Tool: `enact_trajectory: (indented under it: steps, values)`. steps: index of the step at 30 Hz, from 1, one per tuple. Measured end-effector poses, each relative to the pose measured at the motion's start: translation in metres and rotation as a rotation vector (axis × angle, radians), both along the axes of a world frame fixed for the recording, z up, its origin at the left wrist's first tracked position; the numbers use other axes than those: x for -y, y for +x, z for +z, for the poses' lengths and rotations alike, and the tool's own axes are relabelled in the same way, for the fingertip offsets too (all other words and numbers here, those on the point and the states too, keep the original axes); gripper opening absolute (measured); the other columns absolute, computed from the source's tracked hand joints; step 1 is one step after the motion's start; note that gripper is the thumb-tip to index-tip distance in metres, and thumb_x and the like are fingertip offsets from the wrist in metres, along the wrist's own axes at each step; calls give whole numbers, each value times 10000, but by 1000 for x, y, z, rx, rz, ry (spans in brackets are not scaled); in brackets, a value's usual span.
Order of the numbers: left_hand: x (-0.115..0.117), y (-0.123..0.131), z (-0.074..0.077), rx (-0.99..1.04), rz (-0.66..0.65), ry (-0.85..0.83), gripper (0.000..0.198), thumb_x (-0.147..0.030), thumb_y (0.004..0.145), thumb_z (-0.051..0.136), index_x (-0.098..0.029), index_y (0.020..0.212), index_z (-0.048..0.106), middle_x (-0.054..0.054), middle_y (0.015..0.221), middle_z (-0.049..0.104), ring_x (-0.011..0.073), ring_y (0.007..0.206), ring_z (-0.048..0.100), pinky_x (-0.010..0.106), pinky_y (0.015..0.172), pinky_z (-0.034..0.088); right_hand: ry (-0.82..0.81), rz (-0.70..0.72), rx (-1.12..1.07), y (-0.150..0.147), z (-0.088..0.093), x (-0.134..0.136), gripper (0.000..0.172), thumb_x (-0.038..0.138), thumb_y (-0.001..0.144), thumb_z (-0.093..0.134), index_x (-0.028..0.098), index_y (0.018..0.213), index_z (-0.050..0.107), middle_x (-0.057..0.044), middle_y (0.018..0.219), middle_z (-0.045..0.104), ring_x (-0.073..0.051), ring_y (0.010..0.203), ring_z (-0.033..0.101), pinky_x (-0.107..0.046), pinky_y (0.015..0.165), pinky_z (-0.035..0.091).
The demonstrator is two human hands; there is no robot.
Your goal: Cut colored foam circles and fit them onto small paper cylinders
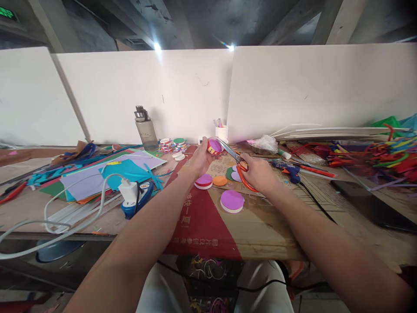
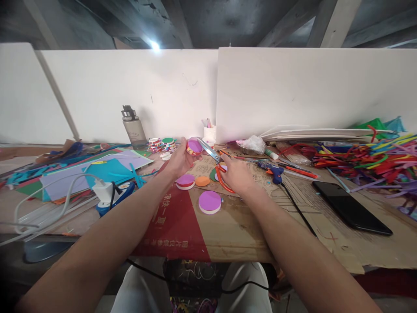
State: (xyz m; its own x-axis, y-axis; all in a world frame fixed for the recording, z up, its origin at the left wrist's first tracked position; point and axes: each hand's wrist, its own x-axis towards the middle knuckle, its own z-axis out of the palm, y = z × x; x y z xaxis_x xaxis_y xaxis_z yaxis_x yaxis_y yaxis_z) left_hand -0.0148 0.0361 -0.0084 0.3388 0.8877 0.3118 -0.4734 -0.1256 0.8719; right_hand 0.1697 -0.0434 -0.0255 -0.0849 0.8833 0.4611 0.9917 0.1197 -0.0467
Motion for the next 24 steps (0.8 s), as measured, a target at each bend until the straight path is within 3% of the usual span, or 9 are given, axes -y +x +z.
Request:
enact_trajectory:
  steps: [8,16,24]
  values:
    - [2,-3,6,-12,43,-58,644,-702,911,367,-125,849,647,79,662,675,158,621,657,241,494,405,14,17,-7,0,-1,0,403,281,931,473,181,1305,586,-129,1038,749,-277,876,687,-314,689,421]
    - [1,-8,3,-130,-49,-80,681,-688,934,294,-115,882,658,78,668,672,129,528,610,225,459,386,3,18,-28,0,-2,1,466,295,931,480,182,1381,522,-158,1244,659,-292,1022,654,-332,755,454]
    - [0,-7,3,-172,-66,-97,759,-737,907,251,-100,899,663,93,675,679,128,507,606,220,443,392,-11,6,19,-3,0,3,393,312,942,452,195,1300,568,-136,1142,710,-284,944,672,-329,726,434]
